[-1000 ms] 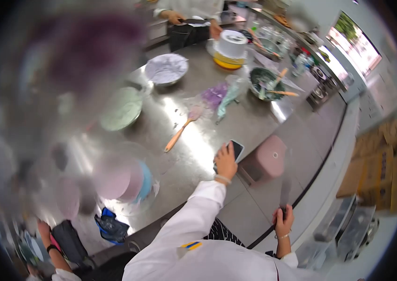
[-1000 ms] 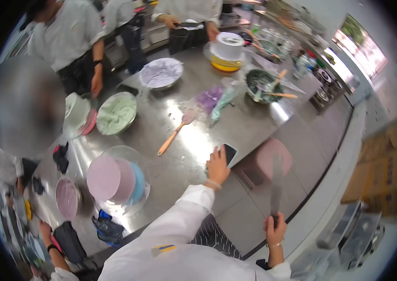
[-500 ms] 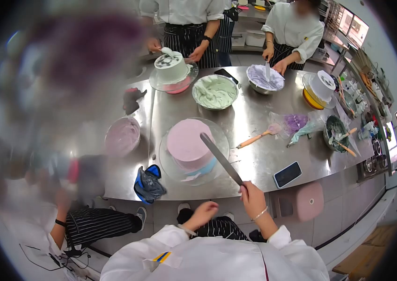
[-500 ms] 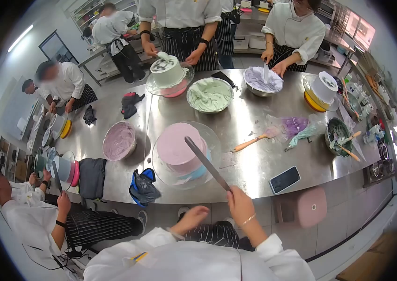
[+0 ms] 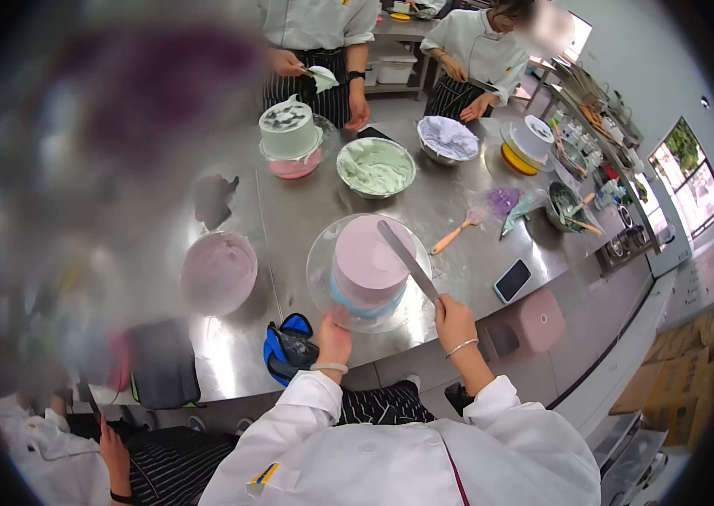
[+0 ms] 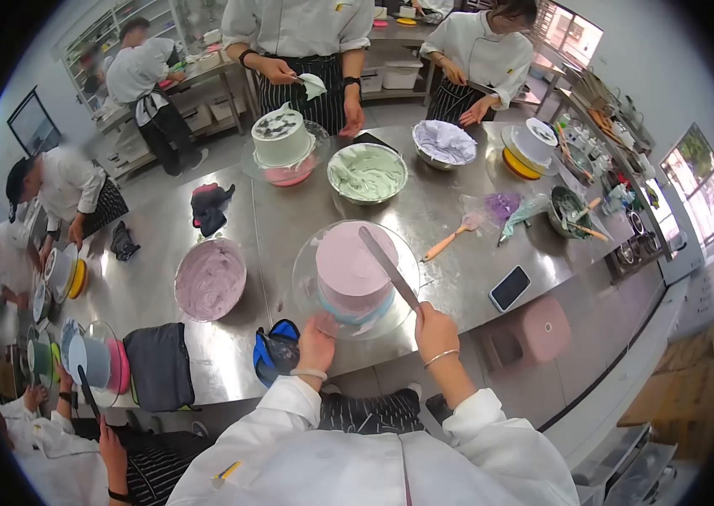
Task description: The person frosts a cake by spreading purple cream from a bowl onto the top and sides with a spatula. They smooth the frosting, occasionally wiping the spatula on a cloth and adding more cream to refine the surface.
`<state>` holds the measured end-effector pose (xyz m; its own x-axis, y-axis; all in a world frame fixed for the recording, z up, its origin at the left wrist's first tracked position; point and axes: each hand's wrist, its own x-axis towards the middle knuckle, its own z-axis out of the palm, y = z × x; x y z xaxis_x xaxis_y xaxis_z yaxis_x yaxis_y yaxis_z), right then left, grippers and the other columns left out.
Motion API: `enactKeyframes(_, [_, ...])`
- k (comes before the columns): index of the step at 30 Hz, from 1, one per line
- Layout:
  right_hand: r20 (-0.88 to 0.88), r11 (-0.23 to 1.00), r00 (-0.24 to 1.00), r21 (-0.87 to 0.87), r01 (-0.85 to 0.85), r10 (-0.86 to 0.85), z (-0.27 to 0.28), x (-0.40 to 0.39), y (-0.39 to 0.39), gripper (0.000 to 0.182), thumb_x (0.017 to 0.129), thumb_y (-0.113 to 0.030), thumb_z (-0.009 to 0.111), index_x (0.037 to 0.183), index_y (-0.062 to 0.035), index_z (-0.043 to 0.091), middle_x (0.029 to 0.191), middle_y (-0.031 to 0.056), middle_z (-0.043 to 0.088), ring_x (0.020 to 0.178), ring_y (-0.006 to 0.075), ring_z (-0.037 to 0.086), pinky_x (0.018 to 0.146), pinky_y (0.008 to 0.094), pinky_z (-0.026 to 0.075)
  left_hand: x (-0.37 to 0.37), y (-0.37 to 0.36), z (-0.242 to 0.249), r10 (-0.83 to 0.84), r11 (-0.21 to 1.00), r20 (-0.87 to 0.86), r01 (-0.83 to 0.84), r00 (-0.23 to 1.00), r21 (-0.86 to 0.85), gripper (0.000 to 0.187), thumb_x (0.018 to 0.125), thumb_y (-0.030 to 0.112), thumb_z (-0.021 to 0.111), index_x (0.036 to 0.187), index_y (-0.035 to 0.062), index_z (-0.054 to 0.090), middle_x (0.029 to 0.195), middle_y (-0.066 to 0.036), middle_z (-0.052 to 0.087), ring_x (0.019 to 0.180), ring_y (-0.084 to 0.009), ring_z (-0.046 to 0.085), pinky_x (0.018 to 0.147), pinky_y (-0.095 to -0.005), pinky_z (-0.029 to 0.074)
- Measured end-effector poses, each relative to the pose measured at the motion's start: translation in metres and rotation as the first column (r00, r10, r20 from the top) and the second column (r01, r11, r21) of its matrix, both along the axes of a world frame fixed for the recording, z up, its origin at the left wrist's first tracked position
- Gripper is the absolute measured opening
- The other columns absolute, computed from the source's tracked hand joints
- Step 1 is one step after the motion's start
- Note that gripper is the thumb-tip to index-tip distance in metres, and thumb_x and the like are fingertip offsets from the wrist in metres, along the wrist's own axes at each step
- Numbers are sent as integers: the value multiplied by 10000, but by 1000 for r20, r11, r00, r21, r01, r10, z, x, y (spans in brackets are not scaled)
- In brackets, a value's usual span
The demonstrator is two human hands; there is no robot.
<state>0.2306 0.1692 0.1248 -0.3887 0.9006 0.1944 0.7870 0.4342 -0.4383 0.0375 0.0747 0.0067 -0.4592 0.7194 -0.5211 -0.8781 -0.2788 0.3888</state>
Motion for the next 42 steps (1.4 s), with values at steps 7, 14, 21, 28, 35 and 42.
enactKeyframes(7, [-156, 970, 977, -217, 112, -147, 9, -10, -24, 138, 784, -158, 503, 812, -38, 565, 663, 209, 551, 635, 381, 532, 577, 429, 418, 44, -37, 7, -540, 840, 83, 530, 837, 117, 460, 773, 4, 452, 1195, 37, 274, 1271, -127, 321, 1138, -265, 368, 944, -380, 294])
enactKeyframes(14, [-177, 959, 977, -274, 69, -121, 8, -21, -38, 144, 781, -166, 509, 812, -40, 571, 654, 207, 551, 632, 379, 534, 580, 426, 419, -8, -24, 5, 55, 996, -150, -44, 987, 75, 609, 687, -83, 426, 1244, 41, 212, 1236, -130, 341, 1100, -260, 383, 973, -399, 271])
enactKeyframes(21, [-201, 949, 967, -300, 91, -157, 7, -30, -51, 155, 792, -175, 499, 811, -37, 567, 639, 179, 566, 625, 359, 550, 574, 405, 430, 28, -31, 17, -461, 886, 41, 457, 887, 73, 488, 704, -68, 387, 1165, 71, 302, 1208, -107, 381, 1158, -270, 361, 923, -507, 284])
enactKeyframes(28, [-242, 946, 956, -314, 84, -165, -3, -58, -64, 155, 809, -150, 487, 771, -13, 550, 545, 97, 577, 489, 229, 581, 467, 309, 428, 13, -34, 0, -88, 995, -204, 93, 975, 19, 685, 610, -113, 352, 1255, 89, 238, 1173, -97, 393, 1111, -277, 389, 926, -429, 303])
enactKeyframes(35, [-234, 920, 958, -311, -237, 167, -37, -145, -89, 172, 807, -175, 496, 765, -16, 545, 583, 118, 581, 519, 257, 583, 500, 346, 442, 27, -39, -14, -441, 873, 362, 300, 821, 384, 706, 634, -130, 358, 1273, 148, 243, 1320, -89, 288, 1215, -252, 300, 893, -402, 330])
enactKeyframes(42, [-60, 854, 853, -2, -520, 519, -55, -269, -122, 370, 771, -80, 472, 1140, -88, 463, 951, 171, 478, 843, 314, 498, 690, 384, 425, 17, -40, -63, -532, 745, -137, 539, 836, 392, 775, 613, -158, 409, 1300, 152, 227, 1343, -80, 285, 1216, -225, 321, 872, -298, 363])
